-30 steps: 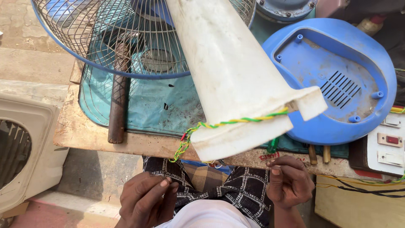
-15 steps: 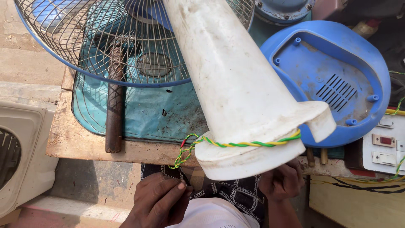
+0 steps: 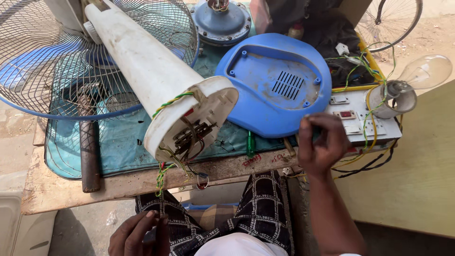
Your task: The person repairs a pedestal fan at a workbench. They open the fan's housing, twist and connect wires inside the casing, use pliers to work on the wiring, test the connection using a switch panel with a bulb, and handle the fan base and a cloth while working.
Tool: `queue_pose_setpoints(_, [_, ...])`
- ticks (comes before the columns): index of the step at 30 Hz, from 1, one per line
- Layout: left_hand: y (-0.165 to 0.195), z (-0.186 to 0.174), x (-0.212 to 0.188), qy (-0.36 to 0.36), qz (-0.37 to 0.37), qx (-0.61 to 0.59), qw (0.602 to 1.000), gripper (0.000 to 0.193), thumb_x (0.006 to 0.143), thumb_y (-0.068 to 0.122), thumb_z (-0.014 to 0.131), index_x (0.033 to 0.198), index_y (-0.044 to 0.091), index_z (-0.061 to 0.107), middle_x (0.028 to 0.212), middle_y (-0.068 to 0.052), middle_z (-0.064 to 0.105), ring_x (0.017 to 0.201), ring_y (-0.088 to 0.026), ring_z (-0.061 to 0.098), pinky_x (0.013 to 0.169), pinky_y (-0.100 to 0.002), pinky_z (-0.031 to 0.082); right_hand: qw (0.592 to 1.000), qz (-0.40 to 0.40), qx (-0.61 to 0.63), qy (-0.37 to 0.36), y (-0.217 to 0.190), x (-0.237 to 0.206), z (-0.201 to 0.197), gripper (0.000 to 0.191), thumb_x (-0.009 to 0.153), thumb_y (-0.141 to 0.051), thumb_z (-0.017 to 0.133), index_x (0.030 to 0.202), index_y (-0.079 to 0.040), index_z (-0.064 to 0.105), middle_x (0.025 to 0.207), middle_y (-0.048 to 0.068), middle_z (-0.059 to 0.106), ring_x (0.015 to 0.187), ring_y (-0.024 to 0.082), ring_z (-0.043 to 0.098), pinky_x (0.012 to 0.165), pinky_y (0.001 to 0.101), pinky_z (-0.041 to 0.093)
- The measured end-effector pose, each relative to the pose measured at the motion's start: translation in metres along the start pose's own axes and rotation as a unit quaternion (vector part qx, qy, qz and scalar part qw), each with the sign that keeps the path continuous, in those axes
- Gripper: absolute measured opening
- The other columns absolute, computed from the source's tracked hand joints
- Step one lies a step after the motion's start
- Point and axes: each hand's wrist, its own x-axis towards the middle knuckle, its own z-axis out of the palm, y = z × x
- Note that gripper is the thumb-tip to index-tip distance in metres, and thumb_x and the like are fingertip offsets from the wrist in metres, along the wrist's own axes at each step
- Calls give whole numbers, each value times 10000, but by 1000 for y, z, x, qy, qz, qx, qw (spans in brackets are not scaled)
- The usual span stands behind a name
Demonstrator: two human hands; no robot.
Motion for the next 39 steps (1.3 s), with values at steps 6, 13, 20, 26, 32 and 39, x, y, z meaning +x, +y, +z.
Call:
queue_pose_setpoints(6, [-11,-2,-39,11,-11,17,1000,427,770,39,872,1133,95,653,956,-118,714,827,-201,740,741,-296,608,962,125,-194,-148,162,152,38,326,840,-205,857,1056,10,739,934,142,753,839,252,735,779,403,584])
queue_pose_setpoints(13, [-129,0,-134,0,-110,32,993,448,800,13,802,1199,61,603,936,-107,710,734,-148,726,643,-239,604,847,281,-343,-294,236,203,99,646,643,-440,922,1068,8,735,1056,221,738,993,359,729,872,466,575])
queue_pose_setpoints(20, [-171,1,-177,59,-161,71,983,486,816,-1,831,1215,24,554,1005,-174,658,637,-132,630,549,-234,527,832,297,-337,-324,239,205,100,763,676,-554,932,1032,91,728,1091,275,737,999,374,749,898,474,592])
queue_pose_setpoints(26, [-108,-9,-135,52,-167,97,980,419,811,36,831,1161,74,603,988,-106,689,655,-128,635,594,-257,514,911,136,-333,-204,242,204,90,645,718,-487,945,938,82,736,969,312,706,896,439,705,772,525,568])
queue_pose_setpoints(32, [-33,-38,-77,32,-99,94,990,404,821,48,834,1172,85,638,933,-131,705,688,-149,680,598,-252,569,974,64,-176,-127,242,215,58,226,846,-235,780,955,-37,763,907,122,775,837,256,751,822,402,580])
queue_pose_setpoints(39, [-4,-46,-38,21,46,45,998,364,848,3,797,1154,17,600,933,-164,713,668,-181,706,546,-277,548,976,116,183,-16,238,200,17,344,918,-90,733,1233,28,660,1168,121,740,1027,236,714,920,395,606])
